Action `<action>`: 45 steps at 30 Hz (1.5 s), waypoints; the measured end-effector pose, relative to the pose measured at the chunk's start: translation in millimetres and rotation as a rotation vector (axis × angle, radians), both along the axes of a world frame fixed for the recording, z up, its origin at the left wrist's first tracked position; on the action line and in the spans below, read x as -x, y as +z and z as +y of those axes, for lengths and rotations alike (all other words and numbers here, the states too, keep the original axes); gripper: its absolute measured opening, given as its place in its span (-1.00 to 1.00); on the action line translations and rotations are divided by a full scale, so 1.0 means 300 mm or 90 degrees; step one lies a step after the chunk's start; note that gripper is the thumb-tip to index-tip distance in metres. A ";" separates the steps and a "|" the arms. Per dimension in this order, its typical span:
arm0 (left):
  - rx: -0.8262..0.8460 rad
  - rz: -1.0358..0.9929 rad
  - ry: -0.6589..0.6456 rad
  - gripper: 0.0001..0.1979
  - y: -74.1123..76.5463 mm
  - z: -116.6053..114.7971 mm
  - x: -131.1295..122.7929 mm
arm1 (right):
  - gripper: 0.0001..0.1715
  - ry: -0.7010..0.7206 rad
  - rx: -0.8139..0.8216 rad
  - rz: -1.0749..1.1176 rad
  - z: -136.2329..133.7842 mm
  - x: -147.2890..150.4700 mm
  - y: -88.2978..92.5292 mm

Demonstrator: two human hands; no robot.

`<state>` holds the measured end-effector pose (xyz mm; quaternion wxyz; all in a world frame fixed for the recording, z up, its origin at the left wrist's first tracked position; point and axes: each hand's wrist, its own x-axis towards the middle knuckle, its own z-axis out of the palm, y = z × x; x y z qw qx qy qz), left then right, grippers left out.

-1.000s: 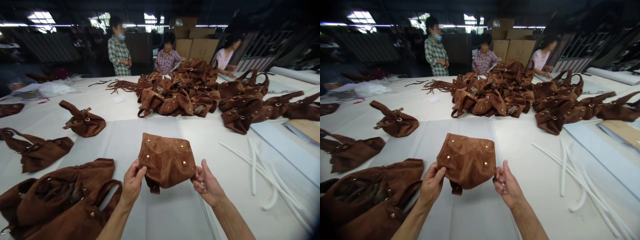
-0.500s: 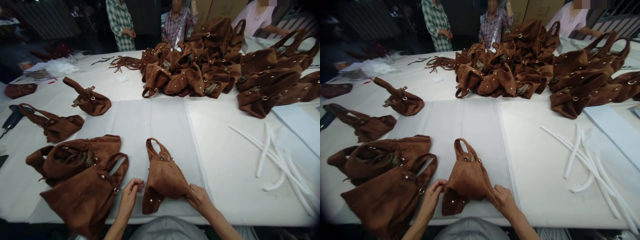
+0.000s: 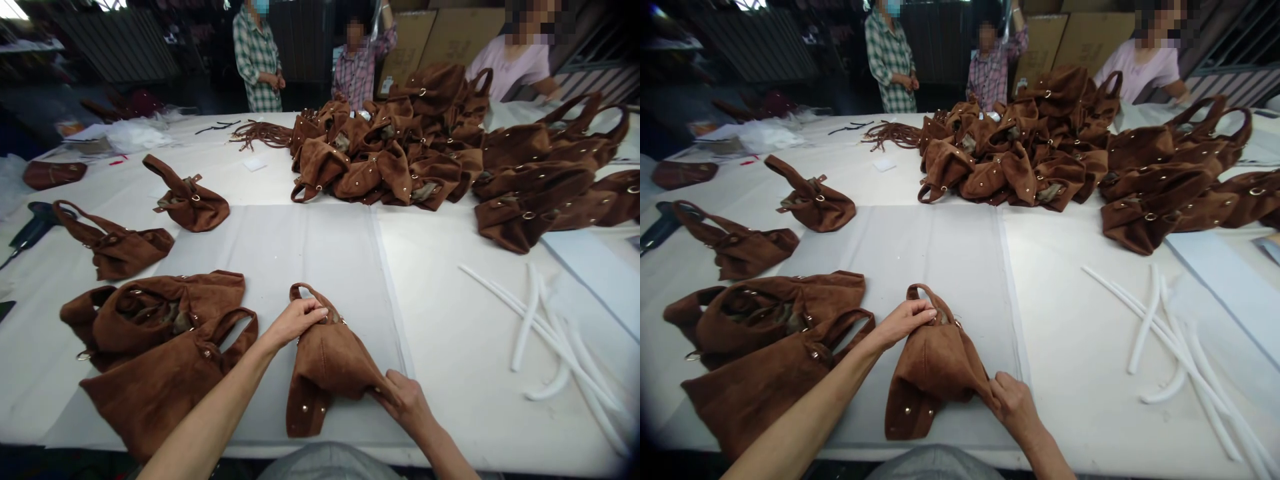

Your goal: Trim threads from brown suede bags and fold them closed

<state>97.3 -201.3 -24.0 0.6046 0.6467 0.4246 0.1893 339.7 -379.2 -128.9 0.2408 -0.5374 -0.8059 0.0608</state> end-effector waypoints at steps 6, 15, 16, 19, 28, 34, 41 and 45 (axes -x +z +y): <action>-0.068 -0.240 0.010 -0.86 0.017 -0.054 0.060 | -0.68 -0.146 -0.227 0.015 0.046 -0.146 0.310; 0.023 0.096 0.366 -0.83 -0.313 -0.179 0.180 | -0.82 0.266 0.037 -0.063 0.020 0.163 0.280; -0.002 0.091 0.420 -0.78 -0.283 -0.175 0.175 | -0.84 0.292 0.063 -0.069 0.006 0.193 0.264; -0.099 0.068 0.387 -0.70 -0.150 -0.142 0.117 | -0.80 0.336 0.117 -0.089 -0.025 0.242 0.237; -0.187 0.047 0.178 -0.63 -0.004 -0.132 0.030 | -0.81 0.335 0.318 0.183 0.000 0.188 0.367; -0.111 0.033 0.232 -0.77 -0.027 -0.103 -0.011 | -0.86 -0.054 0.338 0.536 0.247 0.178 0.557; 0.109 -0.161 0.407 -0.66 -0.080 -0.062 -0.014 | -0.73 -0.180 0.394 0.781 0.488 0.344 0.419; 0.258 -0.275 0.414 -0.65 -0.094 -0.085 -0.008 | -0.78 -0.186 0.446 0.680 0.425 0.362 0.326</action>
